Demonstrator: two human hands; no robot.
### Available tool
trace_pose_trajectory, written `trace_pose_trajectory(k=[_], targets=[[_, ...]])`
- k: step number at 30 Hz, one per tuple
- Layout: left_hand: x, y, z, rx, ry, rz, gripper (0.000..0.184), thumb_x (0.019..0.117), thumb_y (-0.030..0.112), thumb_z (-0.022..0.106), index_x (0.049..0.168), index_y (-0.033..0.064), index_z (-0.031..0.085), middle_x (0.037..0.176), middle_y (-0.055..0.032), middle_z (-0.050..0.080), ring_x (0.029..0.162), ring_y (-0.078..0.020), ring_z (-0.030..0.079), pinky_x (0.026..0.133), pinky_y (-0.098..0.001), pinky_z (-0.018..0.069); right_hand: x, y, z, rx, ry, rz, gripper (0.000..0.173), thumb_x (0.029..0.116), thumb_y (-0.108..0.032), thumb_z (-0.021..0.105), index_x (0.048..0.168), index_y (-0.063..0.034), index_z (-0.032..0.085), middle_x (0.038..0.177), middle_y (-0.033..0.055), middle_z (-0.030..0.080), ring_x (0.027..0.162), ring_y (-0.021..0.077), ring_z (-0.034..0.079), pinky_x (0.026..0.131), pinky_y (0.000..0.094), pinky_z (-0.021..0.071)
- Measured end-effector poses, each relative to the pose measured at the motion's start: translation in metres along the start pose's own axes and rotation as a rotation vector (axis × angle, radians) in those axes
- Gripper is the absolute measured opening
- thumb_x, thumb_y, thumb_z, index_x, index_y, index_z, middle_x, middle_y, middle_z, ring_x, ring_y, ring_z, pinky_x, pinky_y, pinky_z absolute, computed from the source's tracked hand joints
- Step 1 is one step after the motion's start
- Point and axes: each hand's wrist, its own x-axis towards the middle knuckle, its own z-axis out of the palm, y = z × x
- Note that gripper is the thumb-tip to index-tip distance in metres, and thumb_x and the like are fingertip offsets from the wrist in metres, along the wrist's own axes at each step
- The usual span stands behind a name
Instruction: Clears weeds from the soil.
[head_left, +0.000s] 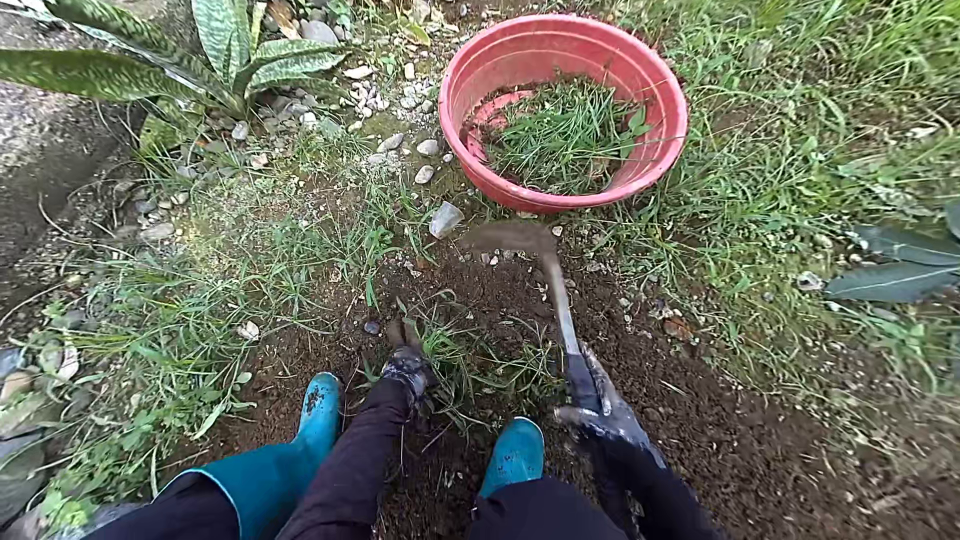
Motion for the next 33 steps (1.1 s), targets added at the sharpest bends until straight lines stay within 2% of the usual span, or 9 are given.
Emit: trace_pose_trajectory(k=[4,8,13,17,21,23,25,28,33], targets=[[-0.021,-0.019,0.022,-0.077,0.04,-0.168,0.121,0.0792,0.018,0.087,0.165,0.0042,0.002,0.17,-0.0278,-0.001,0.15,-0.0437,0.034,0.111,-0.0479,0.047,0.019,0.018,0.02,-0.214,-0.087,0.065,0.108,0.0804,-0.012,0.079,0.164,-0.0217,0.012,0.114,0.0264,0.065,0.083,0.0374,0.068,0.072,0.0565,0.0573],[-0.035,-0.031,0.028,0.054,-0.121,-0.212,0.115,0.0858,0.033,0.08,0.163,-0.0024,0.003,0.167,-0.0335,0.01,0.152,-0.0467,0.027,0.119,-0.0501,0.0378,-0.016,0.051,-0.018,-0.397,-0.205,0.078,0.118,0.0683,-0.02,0.082,0.165,-0.0214,0.016,0.133,0.0295,0.06,0.112,0.0457,0.063,0.091,0.0653,0.0507],[-0.044,-0.03,0.054,0.074,-0.27,0.04,0.062,0.0988,0.03,0.06,0.148,-0.0052,0.045,0.148,-0.029,0.051,0.141,-0.0406,0.049,0.117,-0.0547,0.0387,-0.018,0.009,-0.009,-0.086,-0.093,0.028,0.113,0.074,-0.016,0.081,0.165,-0.0273,0.015,0.115,0.0219,0.064,0.074,0.03,0.065,0.062,0.0507,0.0566],[-0.067,0.014,0.031,0.144,-0.407,0.175,0.056,0.1002,0.024,0.059,0.148,-0.0025,0.048,0.15,-0.0262,0.05,0.142,-0.0402,0.047,0.117,-0.0573,0.0369,0.018,0.003,0.034,-0.22,-0.182,0.022,0.107,0.0815,-0.01,0.078,0.165,-0.0239,0.012,0.113,0.0251,0.064,0.079,0.0339,0.067,0.069,0.0535,0.0575],[-0.045,0.024,0.008,0.127,-0.163,0.249,0.064,0.0947,0.011,0.063,0.154,-0.0017,0.041,0.159,-0.0271,0.039,0.143,-0.0444,0.044,0.115,-0.0603,0.038,0.014,0.04,0.003,-0.459,-0.258,-0.01,0.115,0.0713,-0.022,0.083,0.165,-0.022,0.016,0.131,0.0309,0.061,0.114,0.0487,0.062,0.095,0.0686,0.0476],[-0.021,0.007,-0.006,0.181,-0.028,0.334,0.067,0.0994,0.018,0.059,0.158,-0.0022,0.034,0.163,-0.0264,0.034,0.148,-0.0419,0.04,0.12,-0.0551,0.0347,-0.003,0.034,-0.016,-0.305,-0.197,0.023,0.118,0.0666,-0.02,0.085,0.165,-0.0259,0.019,0.132,0.0279,0.06,0.104,0.0438,0.066,0.083,0.0643,0.0537],[0.024,-0.028,0.011,0.139,0.466,0.647,0.065,0.0912,0.027,0.061,0.143,-0.0118,0.051,0.142,-0.0373,0.053,0.124,-0.0505,0.06,0.103,-0.0573,0.049,-0.019,0.015,-0.03,-0.145,-0.072,0.062,0.115,0.0696,-0.012,0.082,0.164,-0.0301,0.02,0.128,0.025,0.061,0.088,0.0377,0.067,0.068,0.0577,0.0567],[0.031,0.015,-0.05,0.252,-0.095,0.091,0.096,0.0936,0.022,0.071,0.165,0.0026,0.01,0.168,-0.0263,0.021,0.148,-0.0441,0.038,0.115,-0.0628,0.0373,-0.019,-0.002,-0.027,0.096,0.098,0.096,0.113,0.0767,-0.006,0.076,0.164,-0.0319,0.01,0.115,0.0204,0.061,0.069,0.0274,0.063,0.056,0.0466,0.0558],[0.023,0.017,-0.048,0.378,-0.146,-0.021,0.067,0.0978,0.033,0.066,0.15,-0.0015,0.043,0.147,-0.0268,0.053,0.139,-0.0443,0.049,0.113,-0.0652,0.037,-0.045,0.061,-0.018,-0.219,-0.12,0.138,0.119,0.0697,-0.022,0.082,0.165,-0.0147,0.012,0.127,0.0308,0.062,0.105,0.0431,0.066,0.088,0.0618,0.0526]])
